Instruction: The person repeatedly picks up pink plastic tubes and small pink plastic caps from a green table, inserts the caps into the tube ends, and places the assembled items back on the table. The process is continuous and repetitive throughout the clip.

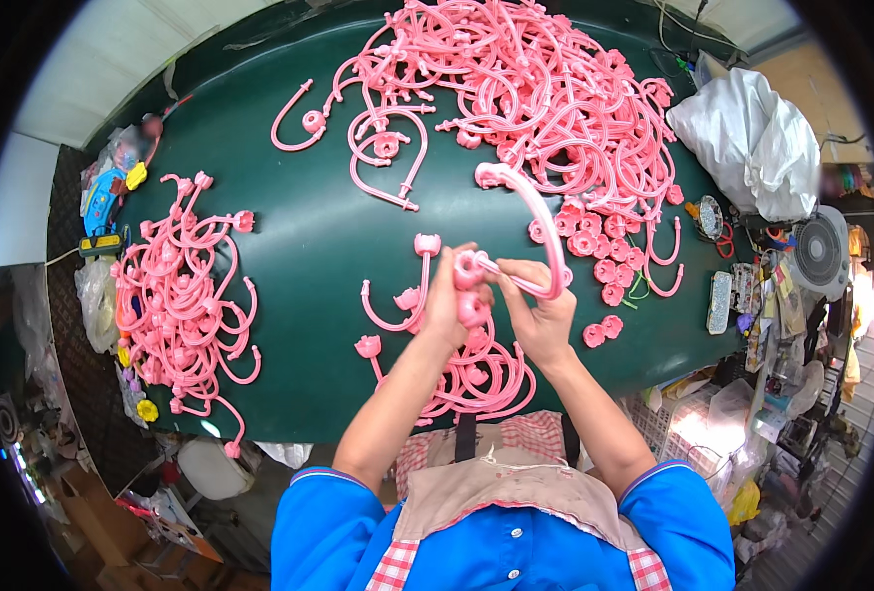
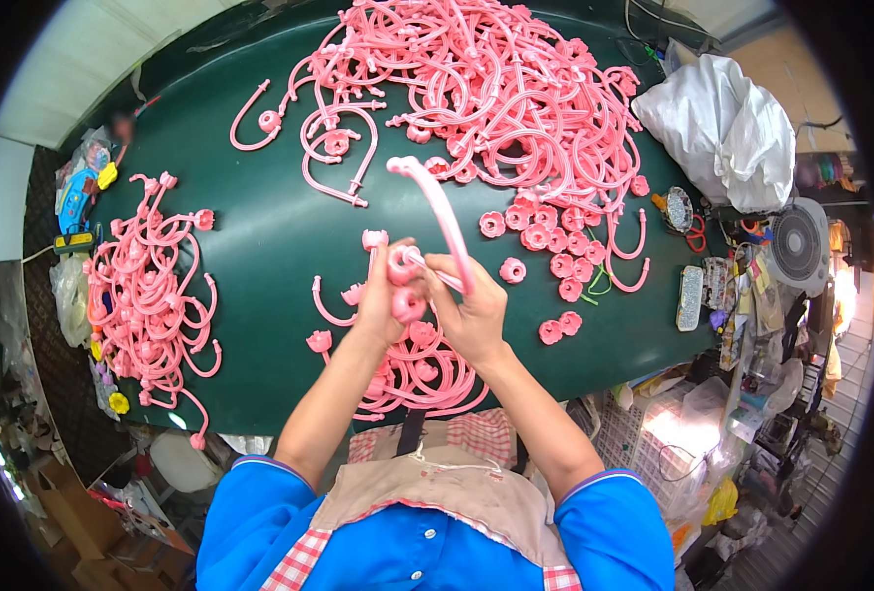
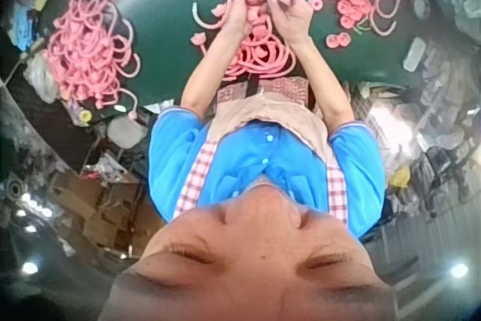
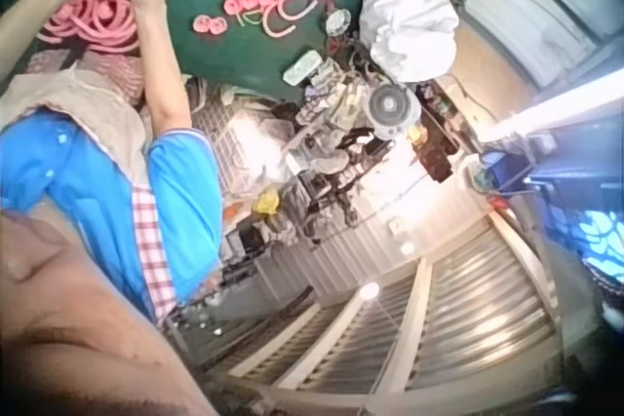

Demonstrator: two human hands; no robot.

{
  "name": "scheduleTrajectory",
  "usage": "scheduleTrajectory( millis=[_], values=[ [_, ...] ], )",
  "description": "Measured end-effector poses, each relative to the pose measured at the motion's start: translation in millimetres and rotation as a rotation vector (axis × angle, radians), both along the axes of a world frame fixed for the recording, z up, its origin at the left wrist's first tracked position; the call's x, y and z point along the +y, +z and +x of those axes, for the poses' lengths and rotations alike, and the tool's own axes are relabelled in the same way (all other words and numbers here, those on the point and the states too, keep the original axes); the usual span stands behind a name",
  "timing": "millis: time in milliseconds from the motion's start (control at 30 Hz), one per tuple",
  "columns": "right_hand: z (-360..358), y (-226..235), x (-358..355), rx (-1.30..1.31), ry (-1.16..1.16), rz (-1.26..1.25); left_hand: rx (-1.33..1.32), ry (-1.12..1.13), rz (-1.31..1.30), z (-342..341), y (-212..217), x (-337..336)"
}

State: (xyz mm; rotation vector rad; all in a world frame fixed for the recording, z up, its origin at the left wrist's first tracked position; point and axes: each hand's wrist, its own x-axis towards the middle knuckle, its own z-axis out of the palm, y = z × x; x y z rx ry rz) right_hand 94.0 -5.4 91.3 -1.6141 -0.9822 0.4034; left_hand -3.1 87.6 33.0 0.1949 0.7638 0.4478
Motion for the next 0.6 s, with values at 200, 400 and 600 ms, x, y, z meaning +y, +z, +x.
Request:
scheduleTrajectory(
  millis=[200,400,600],
  values=[
    [23,-18,10,-0.136,0.114,-0.087,0.062,-0.176,0.214,13,-12,-4],
    [108,-134,49,0.207,0.089,-0.423,0.412,-0.414,0.678,-82,-28,88],
    [195,-152,169,0.691,-0.240,-0.403,1.319,-1.019,1.529,-105,5,123]
  ],
)
